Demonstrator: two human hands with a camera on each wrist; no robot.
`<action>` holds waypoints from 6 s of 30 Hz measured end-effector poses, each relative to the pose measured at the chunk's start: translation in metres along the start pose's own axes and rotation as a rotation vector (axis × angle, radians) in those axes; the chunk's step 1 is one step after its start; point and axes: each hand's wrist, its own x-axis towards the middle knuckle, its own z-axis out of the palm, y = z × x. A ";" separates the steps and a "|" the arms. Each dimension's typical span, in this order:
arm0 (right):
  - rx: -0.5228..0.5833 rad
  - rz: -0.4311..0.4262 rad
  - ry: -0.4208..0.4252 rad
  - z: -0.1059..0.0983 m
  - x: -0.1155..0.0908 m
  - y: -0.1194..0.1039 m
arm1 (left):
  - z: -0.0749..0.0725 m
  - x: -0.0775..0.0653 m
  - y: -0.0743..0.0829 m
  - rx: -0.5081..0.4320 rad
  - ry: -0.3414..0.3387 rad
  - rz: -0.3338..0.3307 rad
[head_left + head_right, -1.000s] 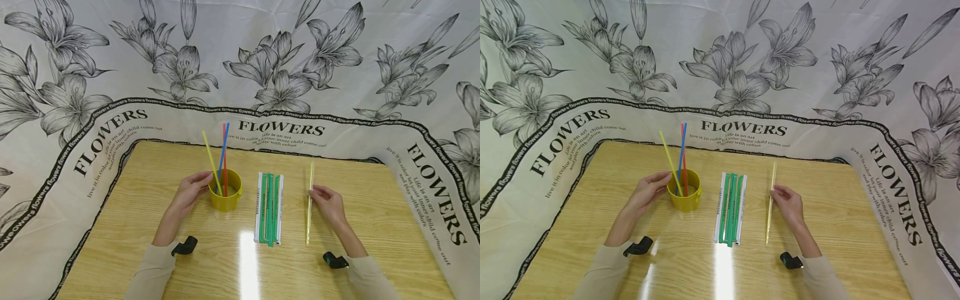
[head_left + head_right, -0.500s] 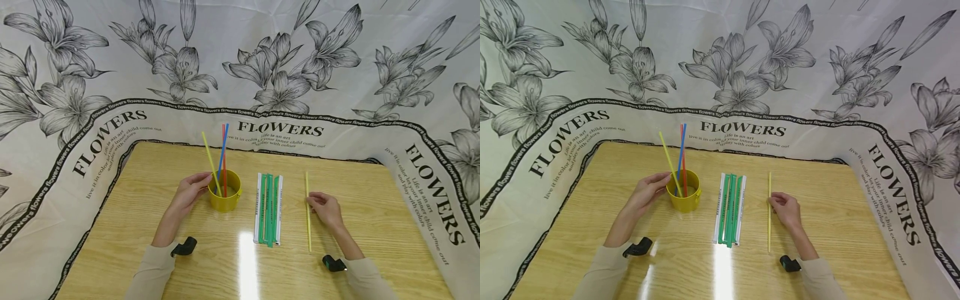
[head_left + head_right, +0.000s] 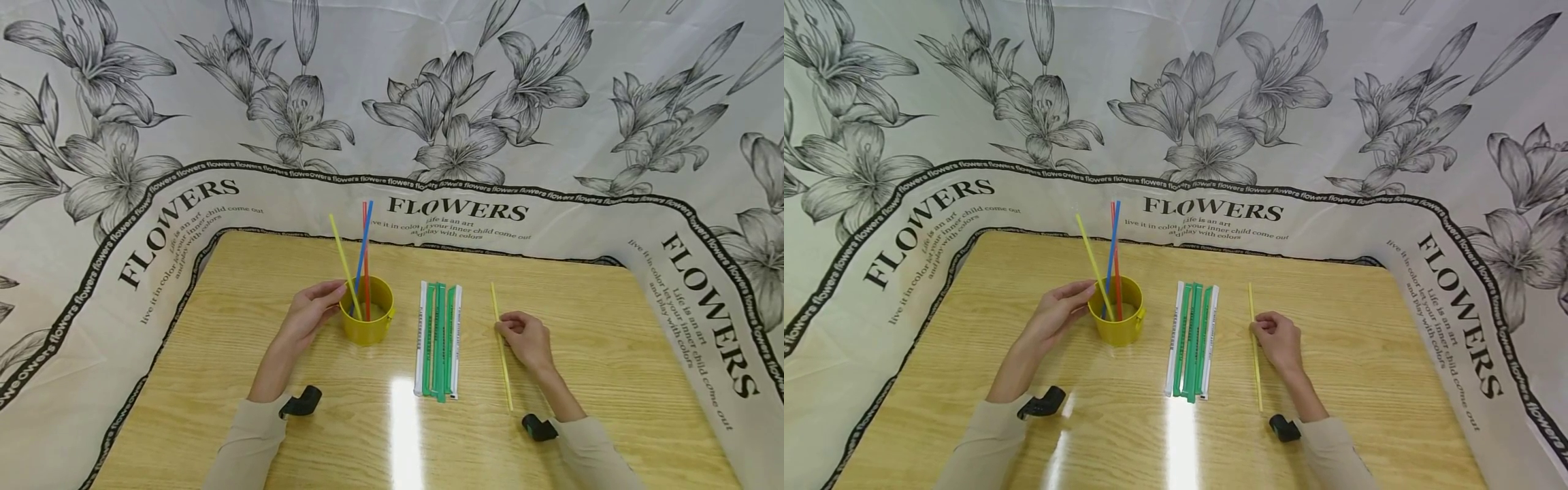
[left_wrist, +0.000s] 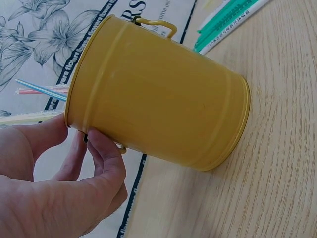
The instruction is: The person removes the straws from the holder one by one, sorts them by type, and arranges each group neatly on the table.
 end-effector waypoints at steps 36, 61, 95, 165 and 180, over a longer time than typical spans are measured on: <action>0.037 -0.097 0.039 -0.004 0.013 -0.047 | 0.002 0.000 -0.001 0.007 -0.007 0.006; 0.227 -0.252 0.074 0.021 0.026 -0.115 | -0.001 -0.001 -0.004 0.011 -0.003 0.013; 0.413 -0.353 -0.090 0.078 0.027 -0.175 | 0.004 0.001 0.000 0.017 0.001 0.000; 0.589 -0.285 -0.055 0.072 0.032 -0.200 | 0.004 0.001 0.000 0.005 -0.011 0.022; 0.652 -0.232 -0.019 0.044 0.039 -0.192 | 0.003 0.001 0.000 0.006 -0.009 0.018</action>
